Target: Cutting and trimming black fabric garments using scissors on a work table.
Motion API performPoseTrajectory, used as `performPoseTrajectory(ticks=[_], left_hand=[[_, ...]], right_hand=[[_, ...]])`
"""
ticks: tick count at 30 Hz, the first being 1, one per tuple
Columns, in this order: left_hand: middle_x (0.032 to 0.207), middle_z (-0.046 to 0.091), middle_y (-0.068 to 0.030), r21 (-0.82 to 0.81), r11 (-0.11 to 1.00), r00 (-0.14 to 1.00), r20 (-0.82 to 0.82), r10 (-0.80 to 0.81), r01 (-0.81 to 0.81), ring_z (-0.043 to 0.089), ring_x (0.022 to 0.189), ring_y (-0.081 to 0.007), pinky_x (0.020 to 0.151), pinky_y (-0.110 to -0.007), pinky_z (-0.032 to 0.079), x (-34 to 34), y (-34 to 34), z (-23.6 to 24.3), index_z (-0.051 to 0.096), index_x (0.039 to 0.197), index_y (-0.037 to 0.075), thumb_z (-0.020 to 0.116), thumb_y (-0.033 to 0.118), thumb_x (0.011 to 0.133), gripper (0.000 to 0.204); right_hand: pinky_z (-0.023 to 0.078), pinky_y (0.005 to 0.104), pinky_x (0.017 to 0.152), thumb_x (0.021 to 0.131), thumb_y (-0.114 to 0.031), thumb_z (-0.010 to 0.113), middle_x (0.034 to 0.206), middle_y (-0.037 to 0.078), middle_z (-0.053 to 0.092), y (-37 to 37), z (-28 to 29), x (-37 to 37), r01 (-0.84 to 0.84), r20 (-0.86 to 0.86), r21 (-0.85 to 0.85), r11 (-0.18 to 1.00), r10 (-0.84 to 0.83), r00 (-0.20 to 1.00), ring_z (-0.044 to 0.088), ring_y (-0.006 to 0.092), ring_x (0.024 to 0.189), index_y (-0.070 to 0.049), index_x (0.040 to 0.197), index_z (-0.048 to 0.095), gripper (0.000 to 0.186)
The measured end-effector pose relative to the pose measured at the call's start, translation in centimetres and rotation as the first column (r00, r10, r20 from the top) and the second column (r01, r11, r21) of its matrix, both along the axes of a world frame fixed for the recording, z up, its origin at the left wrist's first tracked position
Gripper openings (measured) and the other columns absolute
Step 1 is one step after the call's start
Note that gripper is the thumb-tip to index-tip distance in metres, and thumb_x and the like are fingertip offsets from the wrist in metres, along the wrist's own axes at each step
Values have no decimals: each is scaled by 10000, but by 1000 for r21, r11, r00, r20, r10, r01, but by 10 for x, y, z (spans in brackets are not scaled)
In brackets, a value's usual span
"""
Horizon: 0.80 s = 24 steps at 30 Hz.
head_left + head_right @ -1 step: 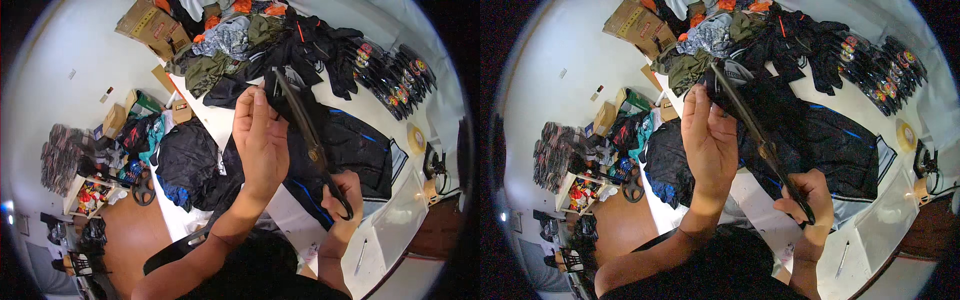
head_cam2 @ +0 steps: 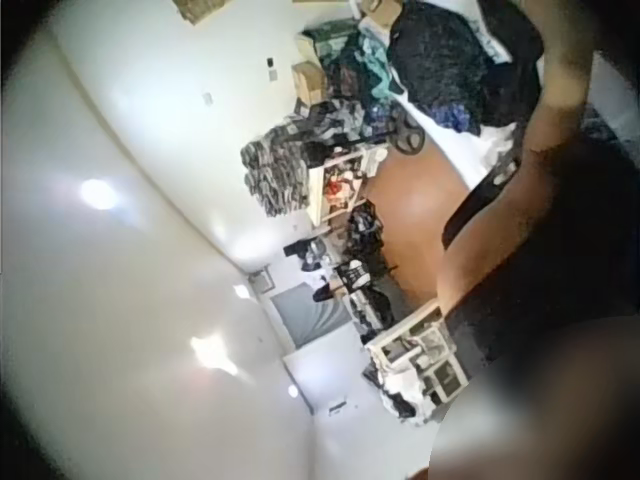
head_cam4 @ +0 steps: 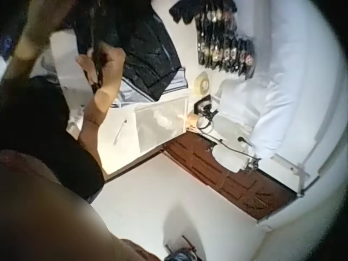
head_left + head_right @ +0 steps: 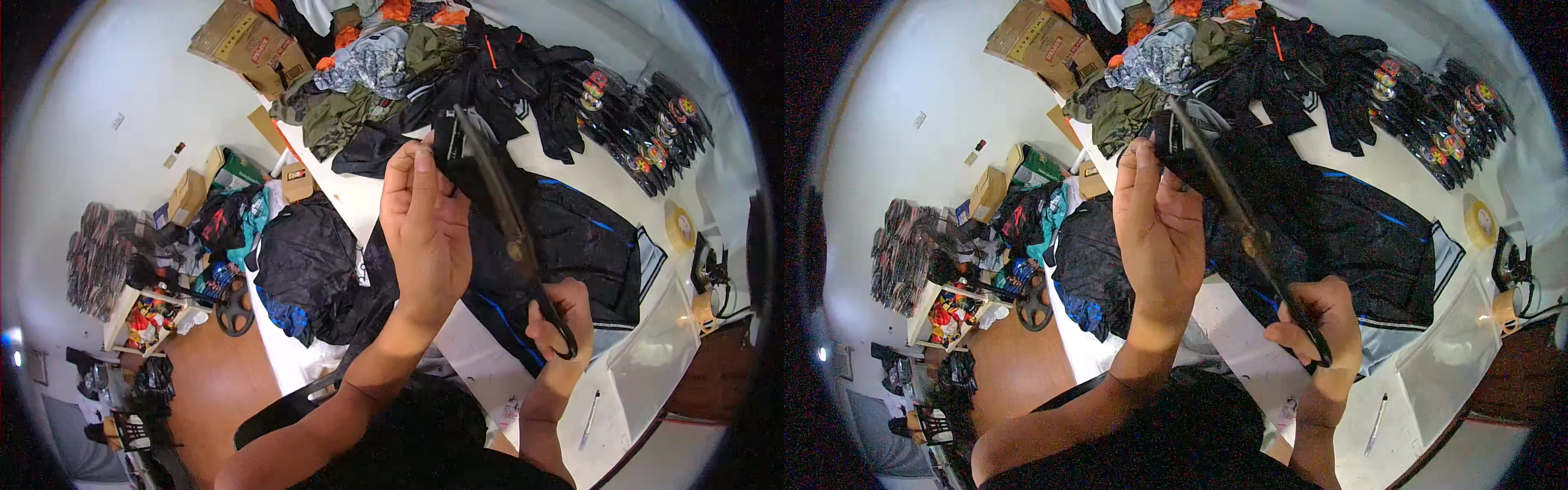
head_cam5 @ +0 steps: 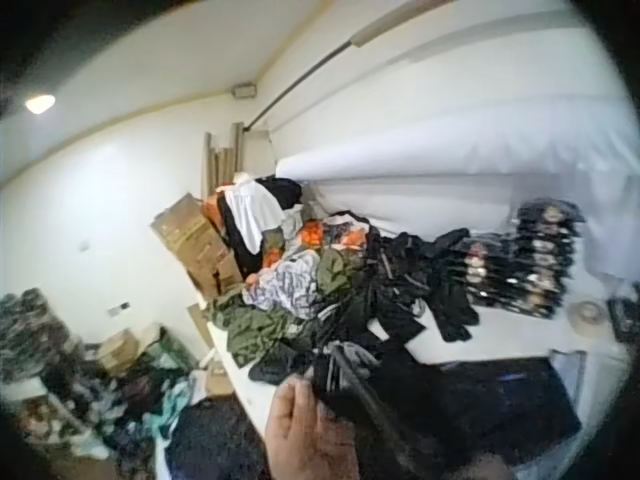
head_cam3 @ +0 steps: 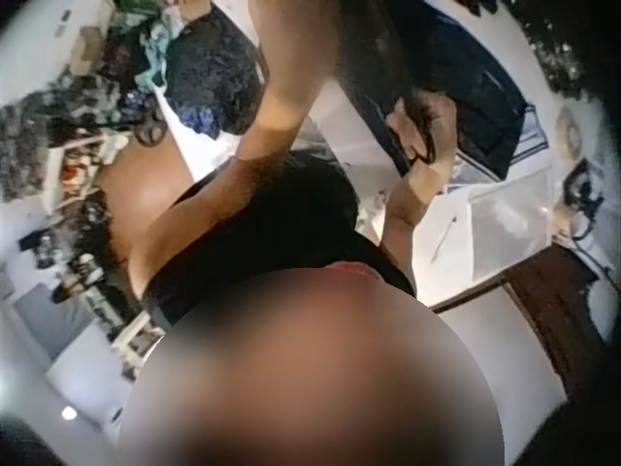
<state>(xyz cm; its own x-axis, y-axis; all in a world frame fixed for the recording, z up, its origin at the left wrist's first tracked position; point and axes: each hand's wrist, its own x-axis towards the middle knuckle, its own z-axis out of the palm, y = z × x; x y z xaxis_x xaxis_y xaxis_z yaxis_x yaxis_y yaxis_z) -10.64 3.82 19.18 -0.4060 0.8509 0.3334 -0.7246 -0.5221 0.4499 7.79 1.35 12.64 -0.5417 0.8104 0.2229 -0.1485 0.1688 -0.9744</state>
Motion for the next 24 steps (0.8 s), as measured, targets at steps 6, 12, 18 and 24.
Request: performPoseTrajectory(ticks=[6,12,18,24], left_hand=[[1073,582,-31,-131,991,999,-20,-32,29,536,887,-70,760,-211,422,7,-6,-16,510,1020,86,478,156,940,111],[1152,557,-90,-403,914,901,-375,-219,54,505,1114,-185,946,-344,378,19,-56,-82,531,959,39,489,77,914,73],[1155,575,-141,-317,940,115,-936,-331,130,471,1189,-278,1001,-402,325,0,-82,-101,627,998,25,625,42,779,219],[1090,602,-143,-248,969,509,-835,-210,-8,545,1070,-221,937,-307,377,10,-41,-67,574,1080,-46,562,50,851,249]], right_hand=[[264,198,317,711,-240,701,474,14,431,1,-6,-13,294,-384,-108,950,-312,869,386,66,342,-33,644,465,321],[290,202,334,751,-173,595,507,20,438,19,-13,3,380,-314,-216,900,-432,845,362,76,345,-37,683,461,203],[365,210,422,724,-576,643,587,26,465,30,-19,6,-13,-518,-234,972,-114,848,449,93,451,-49,731,448,562],[366,211,458,650,-571,703,615,7,469,22,-15,-5,-74,-396,-163,984,3,918,467,90,507,-66,730,460,567]])
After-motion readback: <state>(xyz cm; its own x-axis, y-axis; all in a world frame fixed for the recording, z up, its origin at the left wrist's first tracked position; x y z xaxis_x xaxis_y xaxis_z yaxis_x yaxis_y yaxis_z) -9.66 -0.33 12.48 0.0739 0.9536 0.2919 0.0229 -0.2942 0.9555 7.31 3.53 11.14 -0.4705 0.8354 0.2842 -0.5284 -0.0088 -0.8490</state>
